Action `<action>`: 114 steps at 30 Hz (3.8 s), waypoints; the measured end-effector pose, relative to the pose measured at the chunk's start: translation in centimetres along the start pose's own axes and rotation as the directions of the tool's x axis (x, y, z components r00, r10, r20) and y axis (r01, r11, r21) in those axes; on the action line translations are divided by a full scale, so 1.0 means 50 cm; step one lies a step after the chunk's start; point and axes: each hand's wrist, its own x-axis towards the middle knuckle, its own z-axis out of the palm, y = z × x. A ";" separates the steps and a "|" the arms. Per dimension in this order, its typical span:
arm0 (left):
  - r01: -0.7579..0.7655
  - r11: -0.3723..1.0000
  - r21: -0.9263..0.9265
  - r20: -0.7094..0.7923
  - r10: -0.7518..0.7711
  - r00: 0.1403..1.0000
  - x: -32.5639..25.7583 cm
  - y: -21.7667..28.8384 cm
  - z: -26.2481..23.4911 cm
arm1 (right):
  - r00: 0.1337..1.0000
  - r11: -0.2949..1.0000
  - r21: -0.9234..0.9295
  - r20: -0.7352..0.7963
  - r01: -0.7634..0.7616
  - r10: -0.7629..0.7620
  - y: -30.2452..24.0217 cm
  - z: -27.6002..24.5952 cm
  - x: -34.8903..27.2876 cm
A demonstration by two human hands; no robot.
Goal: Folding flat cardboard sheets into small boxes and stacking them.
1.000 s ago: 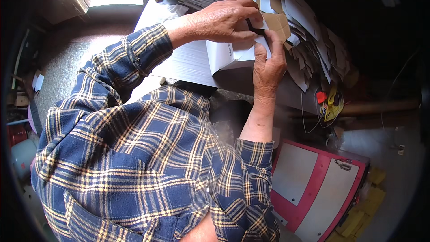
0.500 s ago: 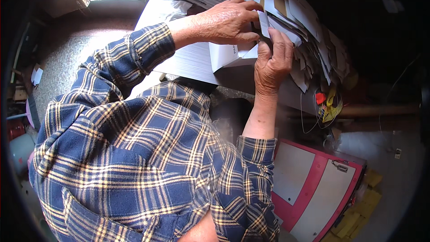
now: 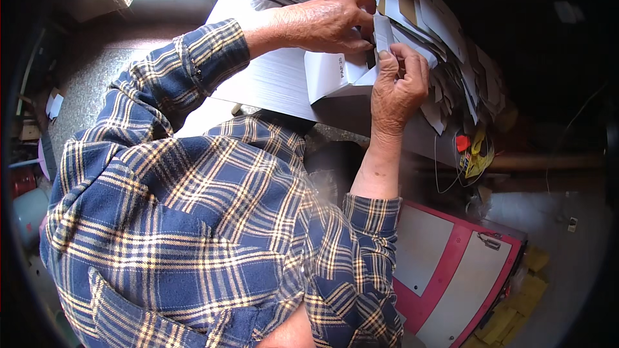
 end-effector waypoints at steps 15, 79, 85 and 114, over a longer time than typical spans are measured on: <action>-0.111 0.994 0.005 -0.031 0.111 0.993 -0.003 -0.019 0.022 | 0.965 0.958 -0.188 0.109 -0.217 0.240 -0.034 -0.001 0.025; -0.320 0.937 0.142 -0.372 0.350 0.860 -0.007 -0.048 0.043 | 0.858 0.981 -0.169 0.486 -0.093 0.165 0.006 -0.002 0.094; -0.253 0.947 0.196 -0.312 0.305 0.900 -0.020 -0.024 0.031 | 0.888 0.973 -0.215 0.425 -0.088 0.174 -0.024 -0.023 0.069; -0.257 0.922 0.288 -0.266 0.335 0.904 -0.025 -0.029 0.037 | 0.885 0.962 0.086 0.420 -0.260 0.202 0.012 -0.025 0.046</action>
